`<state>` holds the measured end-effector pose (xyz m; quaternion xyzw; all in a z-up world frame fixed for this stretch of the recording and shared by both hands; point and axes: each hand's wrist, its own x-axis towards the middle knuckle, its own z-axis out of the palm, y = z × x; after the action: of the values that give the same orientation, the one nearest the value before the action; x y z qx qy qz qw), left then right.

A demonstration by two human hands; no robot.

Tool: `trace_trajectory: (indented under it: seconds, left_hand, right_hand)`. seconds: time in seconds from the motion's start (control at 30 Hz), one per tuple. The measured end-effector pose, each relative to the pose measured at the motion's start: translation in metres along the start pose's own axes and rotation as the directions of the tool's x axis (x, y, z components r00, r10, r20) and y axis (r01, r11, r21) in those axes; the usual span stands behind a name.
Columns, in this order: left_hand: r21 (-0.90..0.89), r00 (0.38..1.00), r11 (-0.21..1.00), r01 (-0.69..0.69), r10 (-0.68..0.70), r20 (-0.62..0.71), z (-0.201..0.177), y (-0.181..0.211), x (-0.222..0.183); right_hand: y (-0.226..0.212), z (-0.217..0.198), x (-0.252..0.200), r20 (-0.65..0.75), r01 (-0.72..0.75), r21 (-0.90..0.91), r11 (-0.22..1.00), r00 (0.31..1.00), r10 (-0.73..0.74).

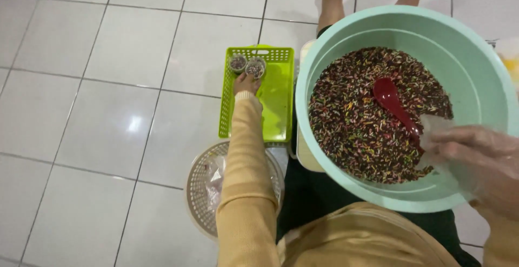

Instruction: The person is sitting on the floor and using a spoon to fill small plastic cups with sprinkles from a large bowl.

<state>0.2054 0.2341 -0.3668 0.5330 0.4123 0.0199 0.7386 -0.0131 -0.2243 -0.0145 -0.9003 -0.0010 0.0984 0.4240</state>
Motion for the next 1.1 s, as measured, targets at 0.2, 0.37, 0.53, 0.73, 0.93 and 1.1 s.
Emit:
trace_trajectory:
  seconds: [0.2, 0.37, 0.53, 0.73, 0.93, 1.1]
  left_hand:
    - [-0.022, 0.981, 0.992, 0.121, -0.123, -0.152, 0.017, 0.029, -0.027]
    - [-0.168, 0.980, 0.981, 0.094, -0.120, -0.156, 0.023, 0.033, -0.032]
    - [-0.161, 0.963, 0.977, 0.138, -0.170, -0.211, 0.021, 0.027, -0.021]
    - [-0.336, 0.983, 0.941, 0.046, -0.102, -0.150, 0.003, -0.021, 0.020]
    - [-0.288, 0.960, 0.929, -0.234, 0.267, 0.080, -0.041, -0.032, -0.011]
    - [-0.420, 0.896, 0.802, -0.424, 0.439, -0.067, -0.036, 0.082, -0.218]
  right_hand:
    - [0.115, -0.035, 0.051, 0.451, 0.738, 0.115, 0.665, 0.558, -0.697]
    - [0.114, -0.031, 0.026, 0.361, 0.380, -0.048, 0.924, 0.869, -0.339]
    - [-0.037, -0.009, 0.020, 0.068, -0.539, -0.329, 0.775, 0.806, 0.589]
    - [-0.074, -0.008, 0.018, 0.131, -0.468, -0.541, 0.698, 0.773, 0.620]
    - [-0.040, -0.024, 0.009, 0.079, -0.342, 0.068, 0.937, 0.938, 0.336]
    - [-0.035, -0.050, -0.029, -0.137, 0.424, 0.682, 0.596, 0.874, -0.466]
